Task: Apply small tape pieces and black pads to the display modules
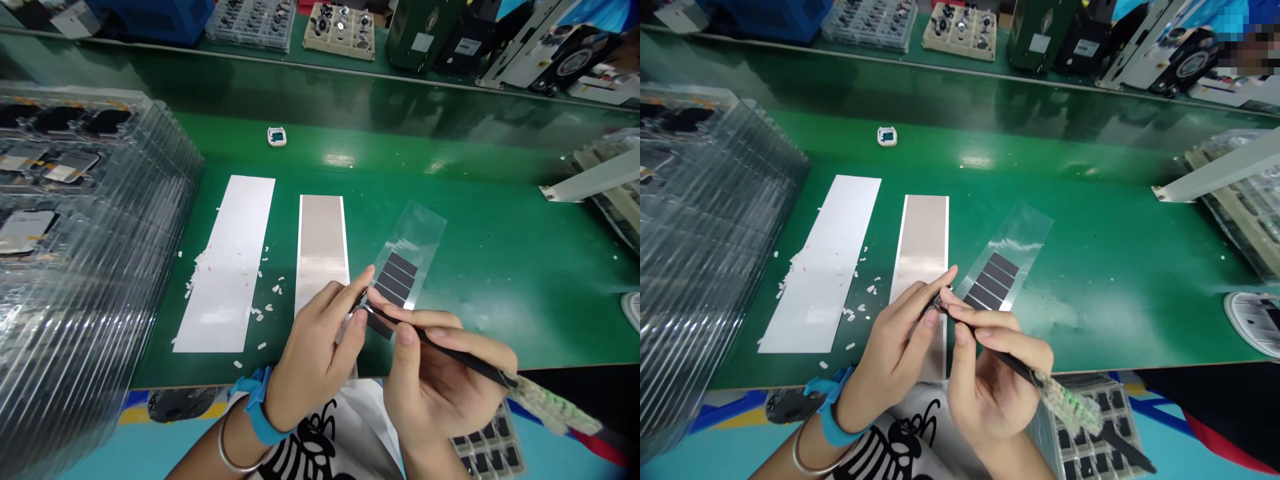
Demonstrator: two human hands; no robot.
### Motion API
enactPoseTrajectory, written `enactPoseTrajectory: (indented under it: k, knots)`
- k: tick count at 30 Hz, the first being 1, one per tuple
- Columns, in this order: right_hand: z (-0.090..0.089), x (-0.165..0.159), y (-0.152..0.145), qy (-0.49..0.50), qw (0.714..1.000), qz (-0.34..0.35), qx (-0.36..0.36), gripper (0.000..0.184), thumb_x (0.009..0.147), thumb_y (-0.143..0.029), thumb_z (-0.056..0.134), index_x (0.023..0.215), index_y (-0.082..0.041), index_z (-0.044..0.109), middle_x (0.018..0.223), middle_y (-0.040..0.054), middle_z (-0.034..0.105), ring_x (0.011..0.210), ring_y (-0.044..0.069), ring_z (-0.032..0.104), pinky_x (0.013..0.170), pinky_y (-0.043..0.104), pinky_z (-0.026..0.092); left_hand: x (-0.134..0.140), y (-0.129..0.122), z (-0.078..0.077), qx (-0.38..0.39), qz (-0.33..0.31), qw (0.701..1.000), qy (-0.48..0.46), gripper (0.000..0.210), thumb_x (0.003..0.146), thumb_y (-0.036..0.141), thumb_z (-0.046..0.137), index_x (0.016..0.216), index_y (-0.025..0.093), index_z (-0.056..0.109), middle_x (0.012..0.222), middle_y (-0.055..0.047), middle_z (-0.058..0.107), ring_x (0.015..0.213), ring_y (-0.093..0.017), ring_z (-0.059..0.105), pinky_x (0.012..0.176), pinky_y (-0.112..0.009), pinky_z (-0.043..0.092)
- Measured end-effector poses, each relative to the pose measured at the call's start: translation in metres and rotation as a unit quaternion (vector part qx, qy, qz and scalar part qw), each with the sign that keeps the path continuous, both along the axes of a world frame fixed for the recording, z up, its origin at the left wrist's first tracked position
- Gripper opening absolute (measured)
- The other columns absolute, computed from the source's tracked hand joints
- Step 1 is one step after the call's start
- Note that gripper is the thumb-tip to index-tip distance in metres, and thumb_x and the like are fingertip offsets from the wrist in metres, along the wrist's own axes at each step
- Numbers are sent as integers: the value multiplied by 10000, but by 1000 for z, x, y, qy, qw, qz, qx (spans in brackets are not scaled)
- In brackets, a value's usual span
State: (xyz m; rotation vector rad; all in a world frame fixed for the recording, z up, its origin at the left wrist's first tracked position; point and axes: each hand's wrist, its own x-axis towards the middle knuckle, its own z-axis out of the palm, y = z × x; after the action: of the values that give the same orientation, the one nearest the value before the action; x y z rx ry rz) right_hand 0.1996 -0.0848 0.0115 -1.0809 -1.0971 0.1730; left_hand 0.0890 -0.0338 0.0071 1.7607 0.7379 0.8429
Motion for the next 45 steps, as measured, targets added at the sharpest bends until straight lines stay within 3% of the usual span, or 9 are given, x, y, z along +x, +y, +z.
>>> enactPoseTrajectory:
  k: [6, 12, 18, 36, 45]
  knots:
    - [-3, 0, -2, -5, 1000, 1, 3, 426, 793, 148, 560, 1082, -159, 497, 991, 43, 691, 906, 235, 743, 747, 447, 703, -1, 0, 0, 4, 7, 1000, 21, 461, 1049, 209, 350, 1503, 242, 421, 982, -46, 592, 836, -157, 562, 739, -296, 466]
    - [-5, 0, -6, -9, 998, -7, -57, 339, 854, 85, 578, 1047, -177, 481, 1037, 67, 705, 944, 217, 745, 808, 403, 690, 0, 0, 0, 11, 9, 1000, 19, 478, 1032, 183, 378, 1503, 251, 423, 934, -31, 575, 804, -156, 543, 724, -297, 460]
    - [-3, -1, 0, 7, 1000, -4, 9, 392, 801, 144, 554, 1056, -148, 493, 954, 41, 688, 890, 222, 741, 765, 444, 699, 0, 0, -2, 0, 5, 1000, 11, 475, 1039, 221, 380, 1510, 267, 411, 1019, -52, 601, 881, -174, 572, 784, -321, 482]
    - [-1, -6, 4, 62, 998, -10, 13, 302, 854, 79, 552, 1049, -147, 506, 910, 50, 691, 848, 218, 736, 758, 434, 696, -1, -1, -3, 3, 11, 1000, 21, 490, 1040, 247, 380, 1530, 271, 381, 1010, -62, 601, 878, -188, 581, 777, -333, 495]
    - [-4, -3, 3, 24, 1000, -14, 11, 329, 837, 107, 548, 1049, -141, 505, 915, 57, 690, 853, 221, 742, 731, 411, 699, -1, -1, -3, 6, 11, 1000, 24, 491, 1039, 224, 373, 1528, 271, 383, 1032, -64, 609, 900, -187, 586, 798, -333, 499]
